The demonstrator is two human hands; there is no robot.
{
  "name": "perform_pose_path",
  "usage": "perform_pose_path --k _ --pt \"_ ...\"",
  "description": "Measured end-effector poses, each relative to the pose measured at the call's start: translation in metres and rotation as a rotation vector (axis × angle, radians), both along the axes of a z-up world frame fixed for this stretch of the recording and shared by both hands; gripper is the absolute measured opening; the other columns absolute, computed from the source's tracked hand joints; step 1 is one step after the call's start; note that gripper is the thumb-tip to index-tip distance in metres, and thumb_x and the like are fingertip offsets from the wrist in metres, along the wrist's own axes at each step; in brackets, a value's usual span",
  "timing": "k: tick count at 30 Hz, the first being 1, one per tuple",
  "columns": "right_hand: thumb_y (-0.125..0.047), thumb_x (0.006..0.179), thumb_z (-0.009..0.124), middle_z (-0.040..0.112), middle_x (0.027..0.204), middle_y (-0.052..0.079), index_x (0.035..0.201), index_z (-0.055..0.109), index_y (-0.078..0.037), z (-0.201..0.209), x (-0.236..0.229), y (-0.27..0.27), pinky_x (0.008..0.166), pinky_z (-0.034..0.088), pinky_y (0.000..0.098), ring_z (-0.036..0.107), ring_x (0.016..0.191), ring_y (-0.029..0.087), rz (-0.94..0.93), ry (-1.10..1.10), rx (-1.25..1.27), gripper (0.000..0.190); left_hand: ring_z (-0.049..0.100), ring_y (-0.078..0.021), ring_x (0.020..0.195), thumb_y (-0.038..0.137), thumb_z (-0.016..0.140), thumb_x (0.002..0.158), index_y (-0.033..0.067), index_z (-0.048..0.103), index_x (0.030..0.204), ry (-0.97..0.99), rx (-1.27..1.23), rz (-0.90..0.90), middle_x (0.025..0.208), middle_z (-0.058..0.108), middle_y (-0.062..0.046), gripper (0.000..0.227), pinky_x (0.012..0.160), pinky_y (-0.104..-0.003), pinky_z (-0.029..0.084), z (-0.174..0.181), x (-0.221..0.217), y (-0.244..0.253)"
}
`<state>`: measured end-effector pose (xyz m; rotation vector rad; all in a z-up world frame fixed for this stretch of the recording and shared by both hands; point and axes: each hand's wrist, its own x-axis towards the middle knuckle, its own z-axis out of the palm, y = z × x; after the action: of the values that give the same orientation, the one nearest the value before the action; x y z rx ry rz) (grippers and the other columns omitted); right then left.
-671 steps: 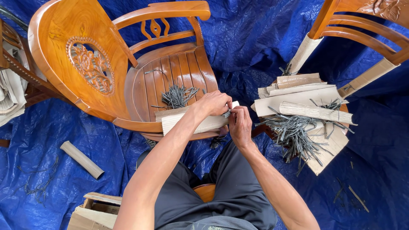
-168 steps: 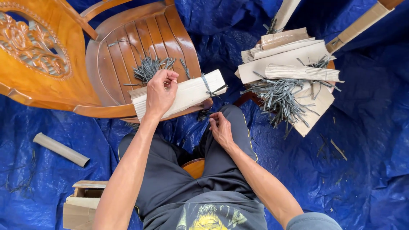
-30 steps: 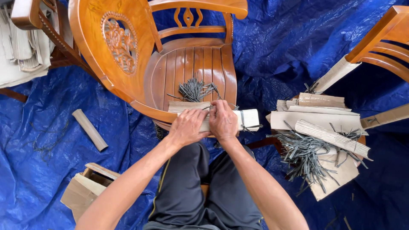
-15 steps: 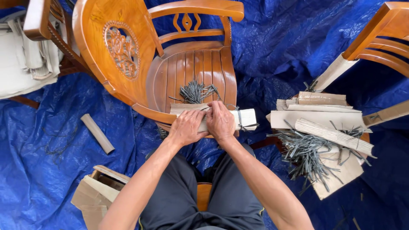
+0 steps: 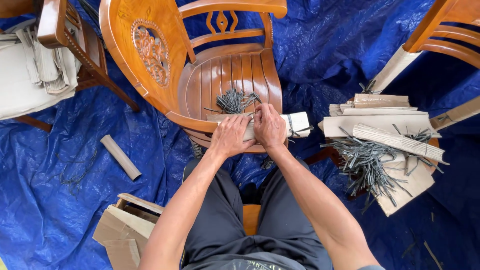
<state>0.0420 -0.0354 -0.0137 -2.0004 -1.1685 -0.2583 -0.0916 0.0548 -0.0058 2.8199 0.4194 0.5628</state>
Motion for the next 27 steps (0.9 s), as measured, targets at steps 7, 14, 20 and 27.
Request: perform_pose_path --k 7,14,20,27 --pt "-0.011 0.094 0.06 0.068 0.098 0.011 0.1 0.061 -0.009 0.0015 0.0045 0.0033 0.073 0.054 0.0462 0.068 0.087 0.035 0.015 -0.016 0.034 0.007 0.062 -0.0309 0.116 0.052 0.081 0.073 -0.0006 0.061 0.125 0.022 0.027 -0.011 0.122 0.067 -0.016 0.076 0.103 -0.043 0.045 -0.0034 0.0016 0.0018" --pt "-0.011 0.095 0.06 0.068 0.098 0.011 0.102 0.061 -0.009 -0.0002 0.0024 -0.0002 0.074 0.054 0.046 0.068 0.087 0.035 0.014 -0.006 0.045 0.007 0.063 -0.0302 0.115 0.05 0.081 0.073 0.0 0.06 0.125 0.024 0.027 -0.015 0.121 0.068 -0.015 0.075 0.104 -0.043 0.045 -0.0047 0.002 0.0009" --pt "-0.011 0.095 0.061 0.069 0.099 0.011 0.102 0.061 -0.008 -0.0021 0.0021 0.0003 0.072 0.054 0.0461 0.068 0.086 0.035 0.014 0.004 0.018 0.007 0.063 -0.0311 0.117 0.051 0.081 0.074 0.001 0.06 0.125 -0.034 0.0 -0.006 0.122 0.068 -0.015 0.074 0.104 -0.044 0.045 -0.0025 -0.0003 -0.0009" --pt "-0.012 0.095 0.06 0.069 0.099 0.01 0.1 0.061 -0.009 -0.0037 0.0019 0.0021 0.072 0.054 0.0458 0.068 0.085 0.035 0.006 -0.008 0.024 0.006 0.064 -0.0308 0.116 0.051 0.083 0.074 0.0016 0.06 0.124 -0.019 -0.008 0.001 0.12 0.069 -0.014 0.074 0.104 -0.045 0.046 -0.0022 -0.0002 0.0001"
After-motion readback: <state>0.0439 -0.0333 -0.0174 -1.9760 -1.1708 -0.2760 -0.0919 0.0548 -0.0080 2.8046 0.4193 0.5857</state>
